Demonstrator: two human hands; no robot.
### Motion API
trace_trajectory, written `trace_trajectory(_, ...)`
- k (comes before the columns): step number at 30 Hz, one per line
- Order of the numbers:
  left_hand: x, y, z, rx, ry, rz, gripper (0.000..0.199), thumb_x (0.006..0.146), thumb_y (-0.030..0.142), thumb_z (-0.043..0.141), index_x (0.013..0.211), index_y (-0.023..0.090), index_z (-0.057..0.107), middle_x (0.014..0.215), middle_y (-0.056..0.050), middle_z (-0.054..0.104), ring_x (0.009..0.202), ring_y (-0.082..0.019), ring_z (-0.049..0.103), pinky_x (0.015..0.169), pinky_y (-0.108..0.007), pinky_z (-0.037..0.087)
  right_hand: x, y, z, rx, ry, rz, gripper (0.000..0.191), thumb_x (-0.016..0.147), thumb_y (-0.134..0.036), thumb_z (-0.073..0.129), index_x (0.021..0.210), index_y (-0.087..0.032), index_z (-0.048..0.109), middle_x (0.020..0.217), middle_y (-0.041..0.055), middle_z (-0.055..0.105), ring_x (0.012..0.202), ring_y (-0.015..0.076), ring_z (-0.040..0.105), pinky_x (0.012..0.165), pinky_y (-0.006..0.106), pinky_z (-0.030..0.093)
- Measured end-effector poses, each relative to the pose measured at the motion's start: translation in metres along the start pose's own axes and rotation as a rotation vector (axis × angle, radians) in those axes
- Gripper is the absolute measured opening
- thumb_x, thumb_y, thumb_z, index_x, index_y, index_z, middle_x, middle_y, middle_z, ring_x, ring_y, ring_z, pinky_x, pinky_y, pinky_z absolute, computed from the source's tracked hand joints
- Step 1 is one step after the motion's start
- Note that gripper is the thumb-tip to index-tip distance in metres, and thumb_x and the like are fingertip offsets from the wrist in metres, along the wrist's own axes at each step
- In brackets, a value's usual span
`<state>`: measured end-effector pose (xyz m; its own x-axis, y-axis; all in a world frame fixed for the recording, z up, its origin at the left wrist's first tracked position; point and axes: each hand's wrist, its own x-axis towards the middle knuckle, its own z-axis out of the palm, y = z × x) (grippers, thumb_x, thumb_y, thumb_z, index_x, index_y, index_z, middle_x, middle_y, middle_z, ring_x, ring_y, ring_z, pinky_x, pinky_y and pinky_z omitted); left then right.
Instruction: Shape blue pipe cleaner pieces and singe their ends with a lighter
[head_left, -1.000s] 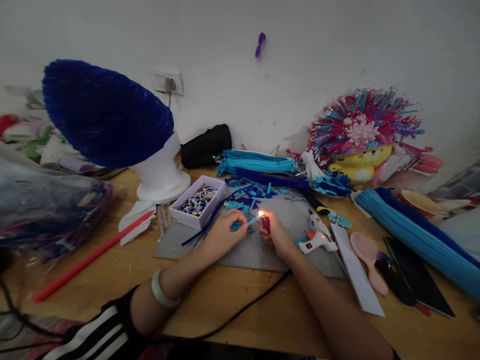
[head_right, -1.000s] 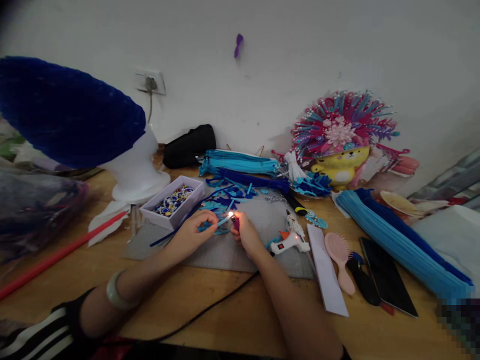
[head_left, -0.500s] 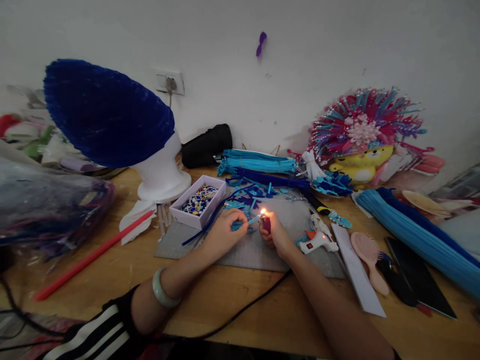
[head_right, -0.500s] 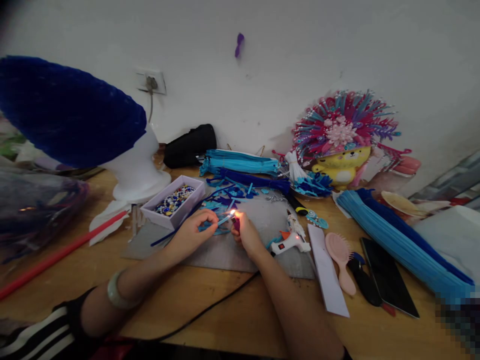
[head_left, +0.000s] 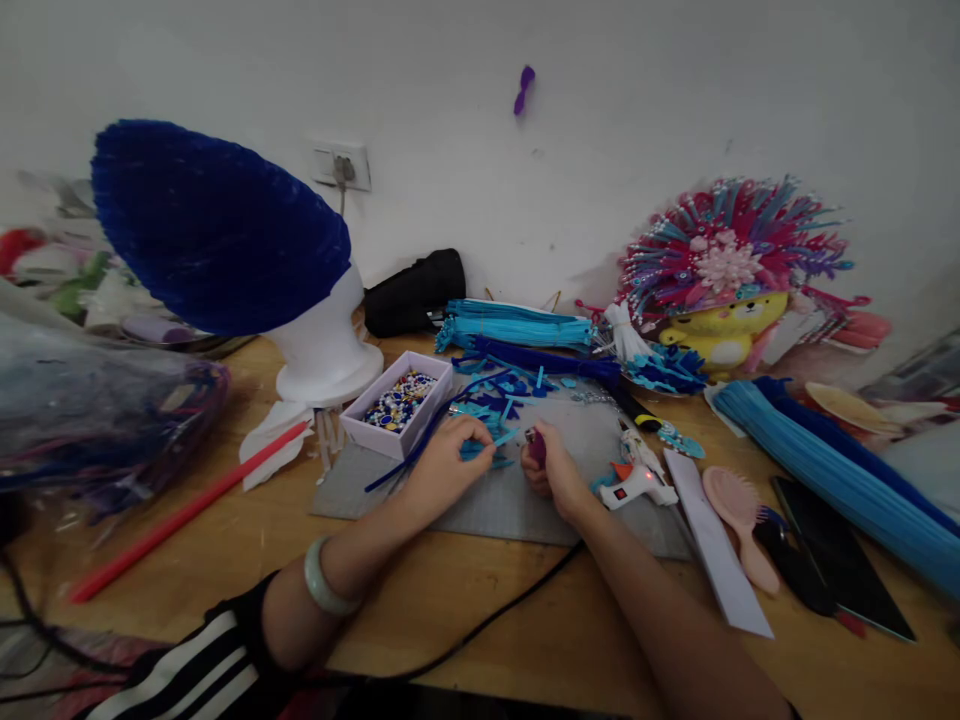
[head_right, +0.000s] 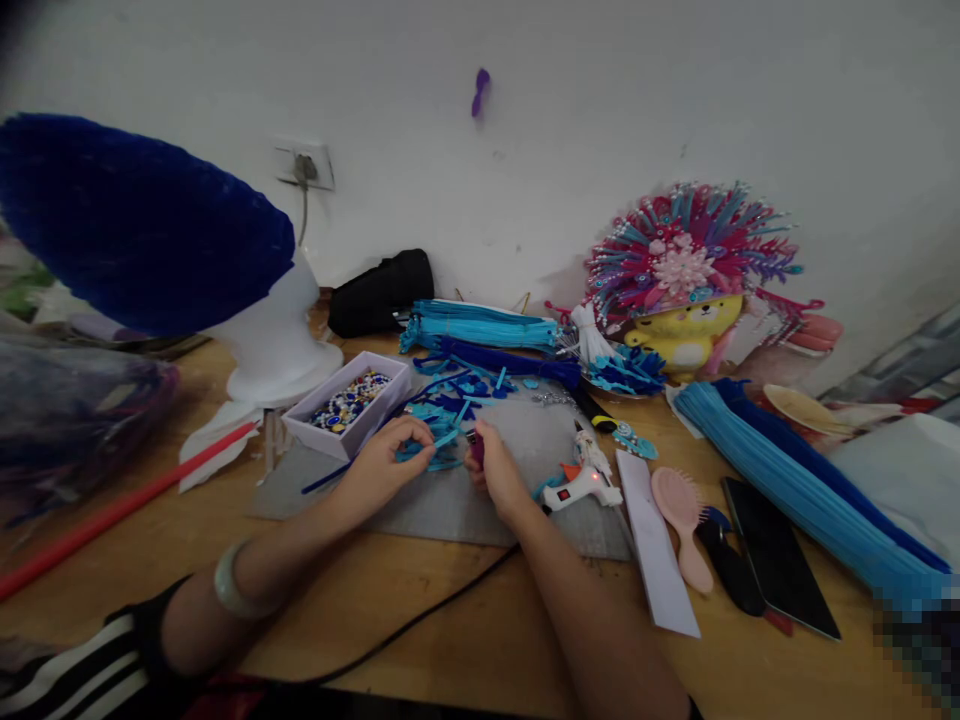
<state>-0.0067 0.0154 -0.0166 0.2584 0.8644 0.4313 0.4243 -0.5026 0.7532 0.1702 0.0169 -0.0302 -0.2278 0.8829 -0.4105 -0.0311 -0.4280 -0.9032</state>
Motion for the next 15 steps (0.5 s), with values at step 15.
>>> trace_trajectory(15,0.009,-0.003,-0.021,0.636,0.060,0.095,0.018,0.091,0.017,0.053,0.088,0.021,0.071,0.105,-0.012,0.072,0.105,-0.032,0.057,0.094,-0.049,0.039,-0.012,-0.013,0.009,0.172,0.204,-0.041,0.029,0.076,-0.046,0.065,0.070,-0.019,0.056,0.041,-0.0128,0.028,0.033,0.0042,0.019,0.035,0.017,0.012)
